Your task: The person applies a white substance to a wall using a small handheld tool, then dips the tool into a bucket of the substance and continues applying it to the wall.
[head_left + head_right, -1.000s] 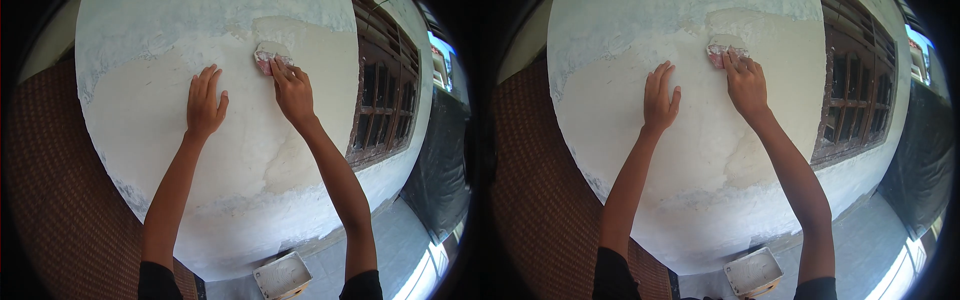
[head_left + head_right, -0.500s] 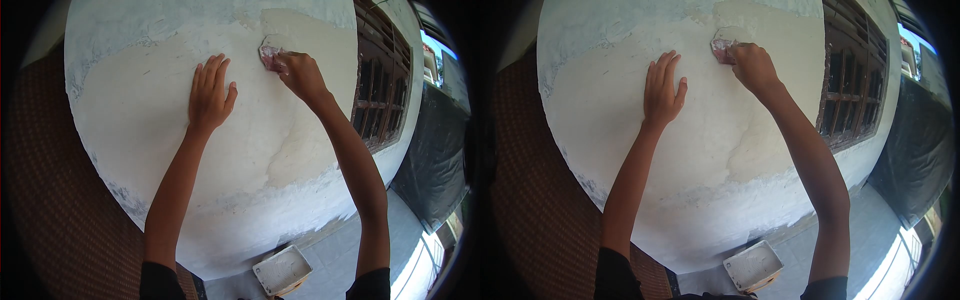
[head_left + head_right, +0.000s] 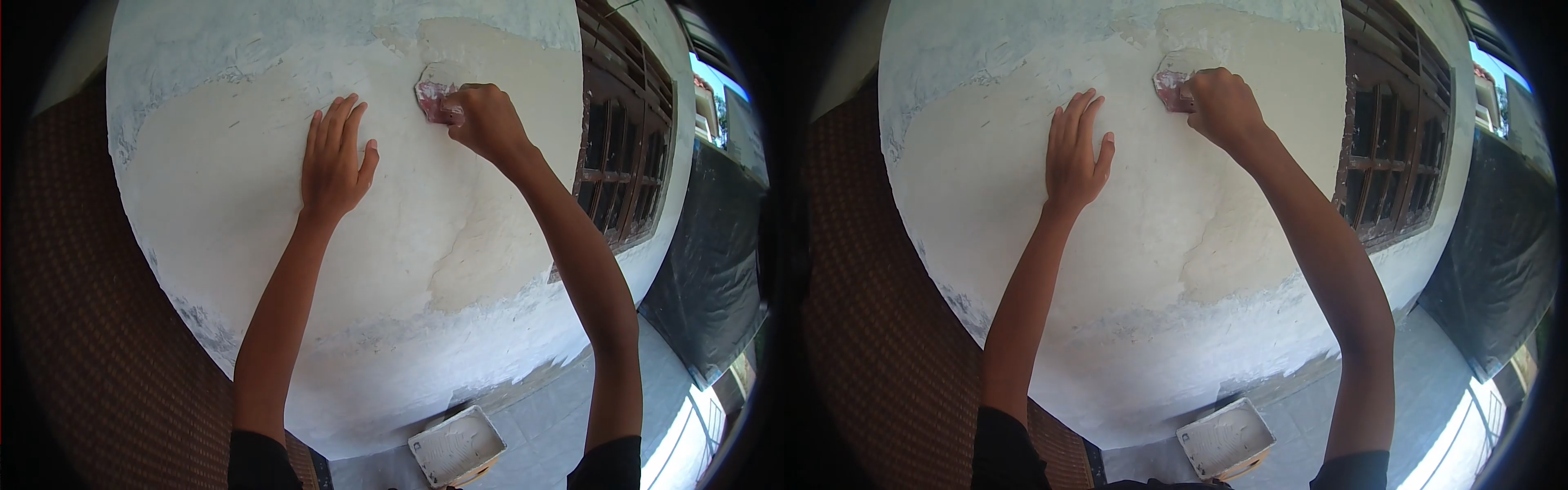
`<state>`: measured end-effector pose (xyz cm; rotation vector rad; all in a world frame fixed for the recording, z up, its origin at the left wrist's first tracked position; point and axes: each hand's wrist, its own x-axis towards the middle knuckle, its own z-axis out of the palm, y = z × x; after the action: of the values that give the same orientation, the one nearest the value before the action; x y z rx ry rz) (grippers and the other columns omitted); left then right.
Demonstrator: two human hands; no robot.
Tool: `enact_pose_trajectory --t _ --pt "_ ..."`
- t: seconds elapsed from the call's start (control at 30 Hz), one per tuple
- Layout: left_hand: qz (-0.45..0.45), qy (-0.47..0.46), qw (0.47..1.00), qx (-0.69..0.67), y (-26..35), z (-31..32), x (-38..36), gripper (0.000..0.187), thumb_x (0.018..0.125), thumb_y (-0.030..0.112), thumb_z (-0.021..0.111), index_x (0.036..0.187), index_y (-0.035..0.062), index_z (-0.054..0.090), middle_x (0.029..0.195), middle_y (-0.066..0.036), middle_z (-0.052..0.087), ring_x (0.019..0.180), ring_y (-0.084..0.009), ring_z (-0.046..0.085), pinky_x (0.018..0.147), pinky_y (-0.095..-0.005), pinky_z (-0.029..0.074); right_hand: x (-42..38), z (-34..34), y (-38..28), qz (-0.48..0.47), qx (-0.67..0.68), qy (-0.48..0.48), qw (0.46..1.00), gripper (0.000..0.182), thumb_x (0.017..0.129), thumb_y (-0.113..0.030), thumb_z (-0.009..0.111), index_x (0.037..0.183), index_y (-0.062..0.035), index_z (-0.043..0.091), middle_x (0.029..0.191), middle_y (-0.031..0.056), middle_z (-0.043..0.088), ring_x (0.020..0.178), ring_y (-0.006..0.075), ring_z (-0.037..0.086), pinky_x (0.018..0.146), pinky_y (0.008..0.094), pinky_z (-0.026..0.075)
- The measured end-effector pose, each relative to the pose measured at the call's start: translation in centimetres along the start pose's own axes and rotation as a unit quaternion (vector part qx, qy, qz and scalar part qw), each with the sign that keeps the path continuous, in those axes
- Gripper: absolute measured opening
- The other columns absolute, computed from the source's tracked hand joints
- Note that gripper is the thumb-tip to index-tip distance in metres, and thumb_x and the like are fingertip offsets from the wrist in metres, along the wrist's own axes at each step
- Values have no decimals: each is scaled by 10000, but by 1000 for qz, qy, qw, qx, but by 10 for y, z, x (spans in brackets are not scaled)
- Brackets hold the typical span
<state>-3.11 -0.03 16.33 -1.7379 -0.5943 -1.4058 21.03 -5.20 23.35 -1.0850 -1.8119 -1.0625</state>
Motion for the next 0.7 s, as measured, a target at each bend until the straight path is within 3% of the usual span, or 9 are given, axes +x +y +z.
enact_pose_trajectory --t 0.4,0.43,0.53,0.57,0.7 --pt "3 5 1000 2 1 0 0 499 937 172 544 1414 55 452 1486 -116 437 1392 -319 403 1180 -538 254 -25 20 2 -13 -37 -3 999 347 615 43 684 938 -62 757 895 124 702 756 314 687 672 396 575" --pt "3 5 1000 2 2 1 0 499 937 172 544 1414 55 452 1486 -116 437 1392 -319 403 1180 -538 254 -31 23 0 -37 -9 28 999 135 675 67 652 756 -30 700 835 170 680 700 338 690 620 425 568" --pt "1 2 1000 5 2 1 0 502 934 163 546 1415 54 451 1487 -118 435 1395 -319 399 1182 -537 250 -44 25 -6 -49 -9 21 999 131 695 66 640 753 -37 697 863 162 678 701 326 691 609 419 565" --pt "1 2 1000 1 2 1 0 504 934 160 546 1417 53 449 1488 -119 434 1397 -320 396 1183 -538 246 -48 27 -8 -55 -17 8 998 283 658 38 655 919 -44 728 887 111 692 706 299 684 617 385 569" --pt "-2 3 1000 -15 3 0 0 509 932 153 546 1421 48 445 1486 -126 432 1399 -326 390 1183 -543 238 -71 28 -19 -70 -25 -15 997 260 668 30 670 923 -23 681 883 118 669 710 288 687 600 374 566"
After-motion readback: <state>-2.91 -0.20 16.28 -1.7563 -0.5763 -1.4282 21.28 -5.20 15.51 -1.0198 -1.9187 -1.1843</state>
